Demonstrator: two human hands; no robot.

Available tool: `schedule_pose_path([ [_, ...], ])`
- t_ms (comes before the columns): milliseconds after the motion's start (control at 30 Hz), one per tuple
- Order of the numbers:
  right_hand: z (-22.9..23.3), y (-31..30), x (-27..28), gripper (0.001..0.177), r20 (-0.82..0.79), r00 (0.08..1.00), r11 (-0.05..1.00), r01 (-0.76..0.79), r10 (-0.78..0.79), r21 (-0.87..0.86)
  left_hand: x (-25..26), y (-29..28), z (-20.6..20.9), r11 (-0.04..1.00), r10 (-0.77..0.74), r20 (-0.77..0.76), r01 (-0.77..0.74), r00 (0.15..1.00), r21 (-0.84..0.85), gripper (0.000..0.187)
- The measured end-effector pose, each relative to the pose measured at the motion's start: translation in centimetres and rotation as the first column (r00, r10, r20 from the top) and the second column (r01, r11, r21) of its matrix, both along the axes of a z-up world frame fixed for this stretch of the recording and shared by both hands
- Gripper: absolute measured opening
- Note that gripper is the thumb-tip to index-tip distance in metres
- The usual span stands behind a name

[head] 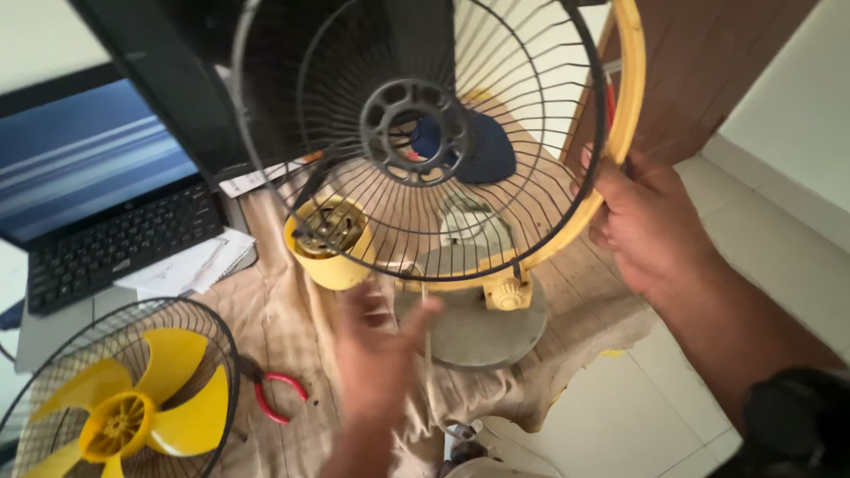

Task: The person cleans the fan cage with a cloth, then uses a screwdriver to tighten the central hub nut. The person repeatedly adjusts the cage and hub while working on the fan.

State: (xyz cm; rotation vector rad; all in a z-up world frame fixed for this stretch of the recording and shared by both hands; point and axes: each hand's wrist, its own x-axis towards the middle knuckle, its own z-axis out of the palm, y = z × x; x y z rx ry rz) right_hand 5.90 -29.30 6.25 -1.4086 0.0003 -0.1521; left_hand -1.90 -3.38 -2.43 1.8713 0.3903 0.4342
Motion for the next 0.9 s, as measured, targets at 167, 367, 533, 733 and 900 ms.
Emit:
schedule_pose_path([
  [167,0.1,0.2,-0.1,0.006,0.009,0.999,0.999,-0.052,0.052,0.006,-0.4,0.2,-0.2,0.93,-0.113,-0.101,0.141,0.989,0.34,0.069],
  [367,-1.8,0.6,-0.1,0.006,-0.006,1.0,1.0,-0.006,0.006,0.016,-1.9,-0.1,2.7,0.973,-0.152,-0.312,0.197,0.938,0.119,0.074],
  [533,-3.4,1.9,0.1,0.006,0.006,1.0,0.999,-0.001,0.001,0.053,-4.1,-0.4,4.9,0.985,-0.173,-0.381,0.152,0.908,-0.084,0.096],
  [733,-5.8,4.0,1.9,0.006,0.099,0.979,0.977,-0.188,0.178,0.103,-5.8,-0.6,2.7,0.977,-0.214,-0.346,0.199,0.913,-0.079,0.097],
  [900,-5.8,4.4,4.3,0.006,0.108,0.96,0.965,-0.262,0.258,0.022,-6.9,1.9,-3.1,0.945,-0.327,-0.376,0.286,0.867,-0.161,0.076],
])
